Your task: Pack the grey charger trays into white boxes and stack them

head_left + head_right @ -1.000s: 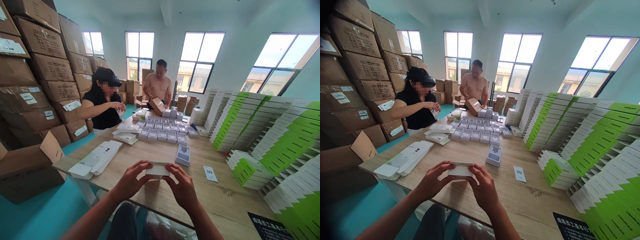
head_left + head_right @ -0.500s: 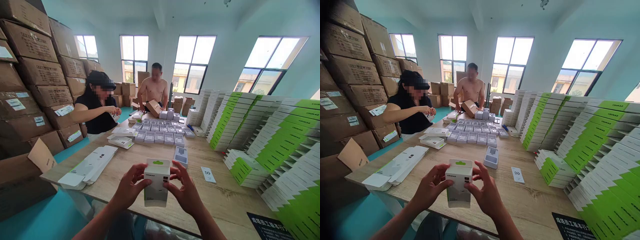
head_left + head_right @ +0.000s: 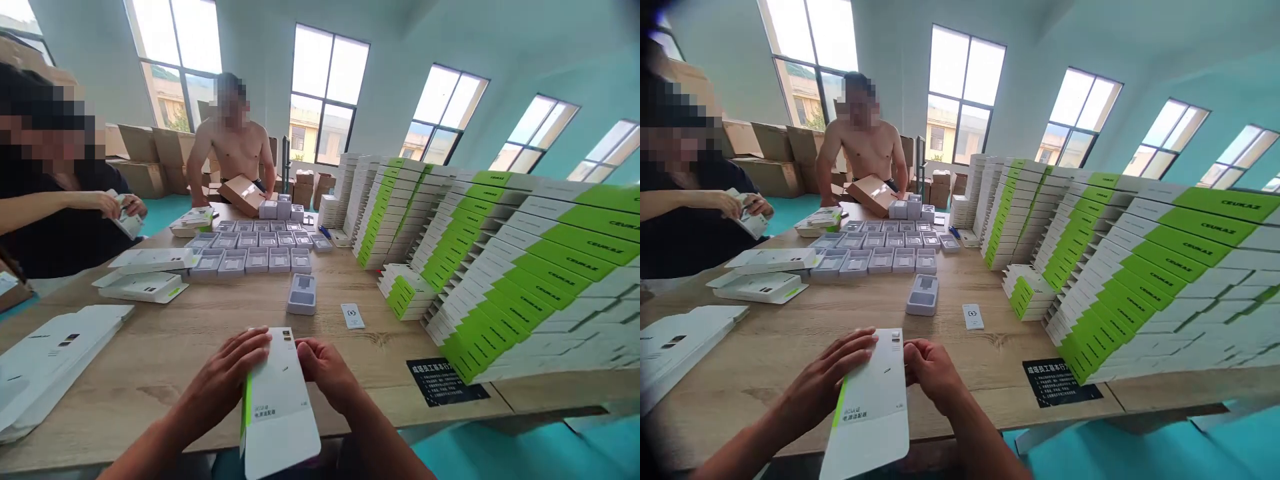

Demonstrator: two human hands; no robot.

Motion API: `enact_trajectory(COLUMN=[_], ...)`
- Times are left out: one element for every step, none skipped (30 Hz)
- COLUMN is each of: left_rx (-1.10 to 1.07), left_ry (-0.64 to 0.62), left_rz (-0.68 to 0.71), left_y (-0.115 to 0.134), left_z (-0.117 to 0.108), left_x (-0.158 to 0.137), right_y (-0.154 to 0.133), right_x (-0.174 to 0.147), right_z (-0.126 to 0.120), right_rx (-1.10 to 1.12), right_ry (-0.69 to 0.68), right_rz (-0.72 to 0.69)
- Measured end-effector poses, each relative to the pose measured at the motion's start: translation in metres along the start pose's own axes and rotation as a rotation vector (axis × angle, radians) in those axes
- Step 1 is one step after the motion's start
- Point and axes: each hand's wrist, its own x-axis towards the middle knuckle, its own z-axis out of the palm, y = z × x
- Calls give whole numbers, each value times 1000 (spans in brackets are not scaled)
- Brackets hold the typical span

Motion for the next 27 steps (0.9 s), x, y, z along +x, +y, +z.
enact_trajectory(left_rx=[-76,-156,-230,-287,-319,-329,-322,-303,-279,-259,-248,-241,-237,-236,-237,-239,-243,-248,-250,-246,-236,-218,-195,-171,-150,-134,-124], left_ry=[3,19,54,97,146,194,239,273,293,302,308,309,308,306,307,311,315,320,327,333,337,338,336,333,332,332,333], left_rz=[-31,-92,-175,-279,-390,-501,-601,-685,-752,-798,-829,-856,-876,-886,-885,-876,-859,-838,-807,-766,-718,-669,-625,-591,-576,-581,-595], left_y=[-6,-12,-19,-26,-33,-41,-50,-58,-65,-71,-77,-81,-83,-84,-84,-83,-81,-80,-78,-76,-75,-75,-75,-75,-74,-74,-74], left_z=[3,6,9,12,16,19,23,26,29,32,33,35,36,36,36,36,36,35,35,35,35,35,35,35,35,35,35], left_x=[6,14,21,29,35,41,45,47,47,46,43,40,37,34,32,31,31,32,34,35,36,37,38,38,38,39,39], right_y=[5,10,14,18,21,25,28,32,35,38,40,42,44,45,45,44,43,42,40,38,37,35,34,33,33,33,34], right_x=[3,7,11,16,22,28,34,39,44,48,51,53,54,54,53,52,50,48,46,44,42,40,38,37,37,36,35], right_z=[-18,-40,-65,-90,-115,-137,-155,-170,-181,-188,-192,-195,-196,-197,-197,-197,-196,-194,-192,-189,-185,-181,-176,-171,-166,-161,-156], right_rx=[-91,-157,-220,-288,-352,-410,-461,-506,-545,-579,-608,-633,-652,-665,-672,-676,-679,-680,-681,-678,-672,-661,-648,-633,-623,-617,-615], right_ry=[51,108,161,194,199,182,145,97,46,-2,-41,-69,-89,-102,-106,-98,-75,-33,28,100,175,245,303,348,383,409,428], right_rz=[-13,-17,-20,-25,-27,-25,-20,-12,-3,5,9,10,6,0,-9,-19,-30,-40,-49,-57,-63,-69,-76,-85,-96,-111,-129])
